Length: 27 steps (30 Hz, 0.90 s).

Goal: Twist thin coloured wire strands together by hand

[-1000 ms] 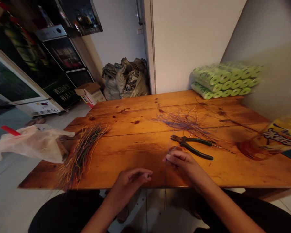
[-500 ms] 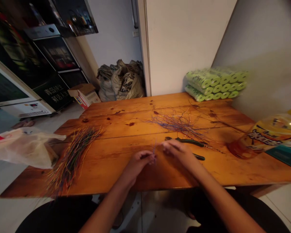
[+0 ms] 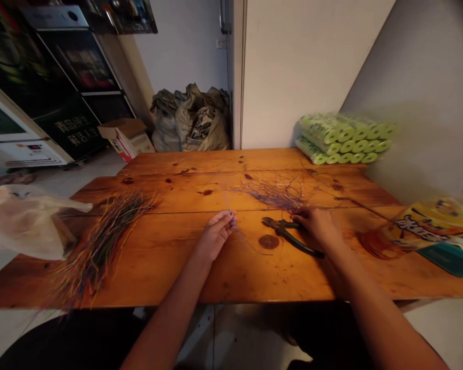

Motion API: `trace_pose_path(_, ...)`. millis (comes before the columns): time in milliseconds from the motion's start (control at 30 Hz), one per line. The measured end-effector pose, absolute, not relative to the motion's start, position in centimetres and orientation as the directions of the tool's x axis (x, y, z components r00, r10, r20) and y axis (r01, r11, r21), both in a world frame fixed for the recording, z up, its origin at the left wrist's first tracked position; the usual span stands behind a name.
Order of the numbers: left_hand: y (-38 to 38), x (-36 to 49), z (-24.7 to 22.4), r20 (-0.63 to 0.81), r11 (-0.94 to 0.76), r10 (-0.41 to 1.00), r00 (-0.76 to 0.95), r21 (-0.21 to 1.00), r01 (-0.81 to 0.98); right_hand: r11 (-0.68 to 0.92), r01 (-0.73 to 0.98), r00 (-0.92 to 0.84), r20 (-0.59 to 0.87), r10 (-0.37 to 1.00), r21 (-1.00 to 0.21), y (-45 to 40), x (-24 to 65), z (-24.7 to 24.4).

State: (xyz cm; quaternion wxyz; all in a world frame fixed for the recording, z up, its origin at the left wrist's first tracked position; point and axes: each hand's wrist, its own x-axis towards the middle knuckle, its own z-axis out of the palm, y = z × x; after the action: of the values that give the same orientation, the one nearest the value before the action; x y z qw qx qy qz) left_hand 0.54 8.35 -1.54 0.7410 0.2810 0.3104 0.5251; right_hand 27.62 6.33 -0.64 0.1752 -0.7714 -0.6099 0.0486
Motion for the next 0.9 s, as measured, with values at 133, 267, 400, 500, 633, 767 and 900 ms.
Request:
trace_pose_path(133,8.3,0.6,-1.6,-0.169,0.309,0.945,0.280,0.746,-0.590,-0.257,0.951,0.273,0.072,0.959,-0.173,6.6,27.2,0.2)
trace_pose_path(267,8.5,0.7,-2.0,-0.163,0.331,0.933,0.321,0.741,-0.584,-0.276,0.958,0.279,0.042,0.959,-0.075,6.8,27.1,0.6)
trace_pose_path(400,8.9,1.0,-2.3,-0.174,0.352,0.923,0.343,0.741,-0.572,-0.271,0.962,0.272,0.104,0.957,-0.027,7.2,27.5,0.4)
trace_pose_path(500,9.1,1.1,-2.4,-0.177,0.354,0.922,0.343,0.744,-0.567,-0.285,0.957,0.290,0.122,0.949,-0.053,7.3,28.2,0.2)
trace_pose_path(633,9.1,1.1,-2.4,-0.171,0.347,0.924,0.341,0.748,-0.565,-0.293,0.946,0.313,0.155,0.937,-0.138,6.8,29.1,0.3)
trace_pose_path(767,8.9,1.0,-2.3,-0.180,0.335,0.930,0.320,0.772,-0.539,-0.302,0.926,0.359,0.277,0.891,-0.226,6.2,30.0,0.5)
trace_pose_path(900,8.3,1.4,-2.2,-0.140,0.231,0.961,0.240,0.882,-0.410,-0.113,0.860,0.360,0.434,0.826,-0.498,5.1,29.7,1.5)
